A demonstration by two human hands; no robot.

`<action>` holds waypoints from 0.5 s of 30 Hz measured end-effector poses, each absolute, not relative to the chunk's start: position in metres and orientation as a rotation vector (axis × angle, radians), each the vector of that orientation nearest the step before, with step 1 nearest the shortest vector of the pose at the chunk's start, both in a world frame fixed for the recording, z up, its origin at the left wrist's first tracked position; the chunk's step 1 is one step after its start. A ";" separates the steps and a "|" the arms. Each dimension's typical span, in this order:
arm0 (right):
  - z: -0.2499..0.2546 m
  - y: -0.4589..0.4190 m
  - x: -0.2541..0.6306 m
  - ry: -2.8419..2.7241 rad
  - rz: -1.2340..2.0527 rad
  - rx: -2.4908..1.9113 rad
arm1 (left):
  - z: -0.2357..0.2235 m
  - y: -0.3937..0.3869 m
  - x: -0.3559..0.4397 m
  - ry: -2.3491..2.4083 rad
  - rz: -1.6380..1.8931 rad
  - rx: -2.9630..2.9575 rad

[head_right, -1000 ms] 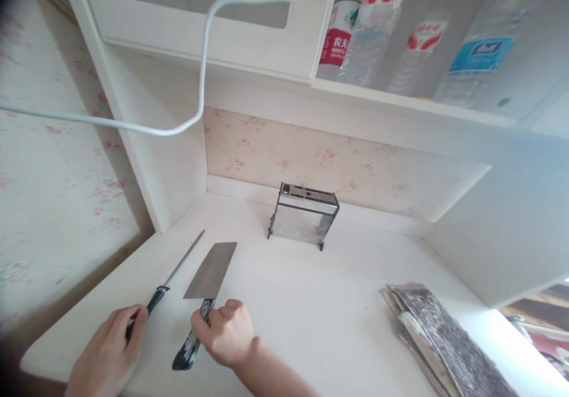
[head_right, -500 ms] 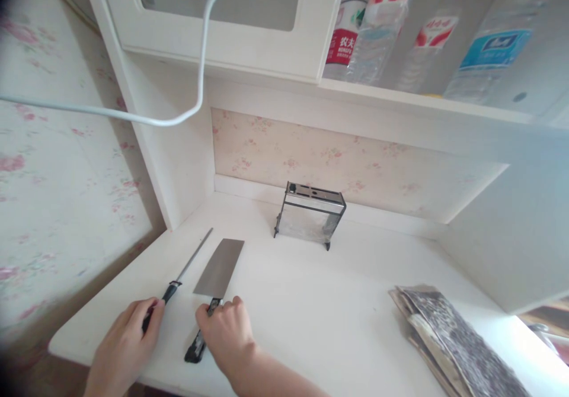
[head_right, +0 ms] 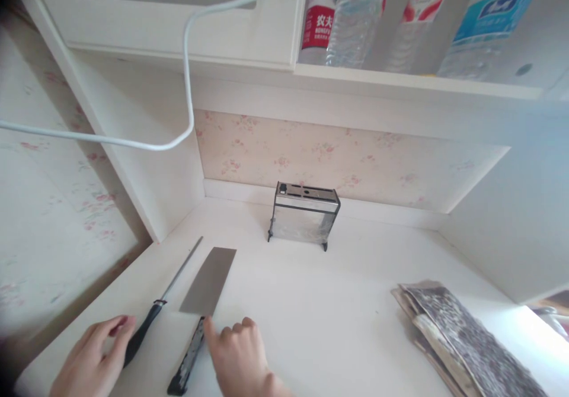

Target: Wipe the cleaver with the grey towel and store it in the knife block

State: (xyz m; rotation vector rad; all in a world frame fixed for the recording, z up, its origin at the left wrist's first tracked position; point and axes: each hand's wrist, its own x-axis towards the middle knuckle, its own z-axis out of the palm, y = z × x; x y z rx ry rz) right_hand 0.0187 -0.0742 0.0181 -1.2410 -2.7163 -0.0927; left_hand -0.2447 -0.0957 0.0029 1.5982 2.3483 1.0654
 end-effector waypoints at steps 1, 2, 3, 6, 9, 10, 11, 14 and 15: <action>0.015 -0.073 0.033 -2.671 -0.063 -1.260 | 0.009 -0.093 -0.241 2.293 1.092 1.633; 0.013 -0.070 0.048 -2.611 -0.027 -1.292 | 0.017 -0.090 -0.235 2.216 1.102 1.660; 0.012 -0.066 0.063 -2.538 0.020 -1.330 | 0.026 -0.086 -0.225 2.118 1.084 1.675; 0.018 -0.047 0.110 -2.256 0.227 -1.451 | 0.061 -0.066 -0.186 1.741 0.946 1.696; 0.029 -0.023 0.149 -1.942 0.420 -1.631 | 0.094 -0.032 -0.139 1.498 0.963 1.695; 0.033 -0.015 0.161 -1.840 0.450 -1.703 | 0.102 -0.020 -0.124 1.453 0.984 1.677; 0.035 -0.008 0.171 -1.742 0.473 -1.768 | 0.108 -0.007 -0.110 1.418 1.015 1.649; 0.040 0.011 0.198 -1.522 0.496 -1.822 | 0.115 0.029 -0.072 1.279 1.077 1.551; 0.042 0.017 0.206 -1.484 0.477 -1.777 | 0.116 0.039 -0.061 1.239 1.094 1.520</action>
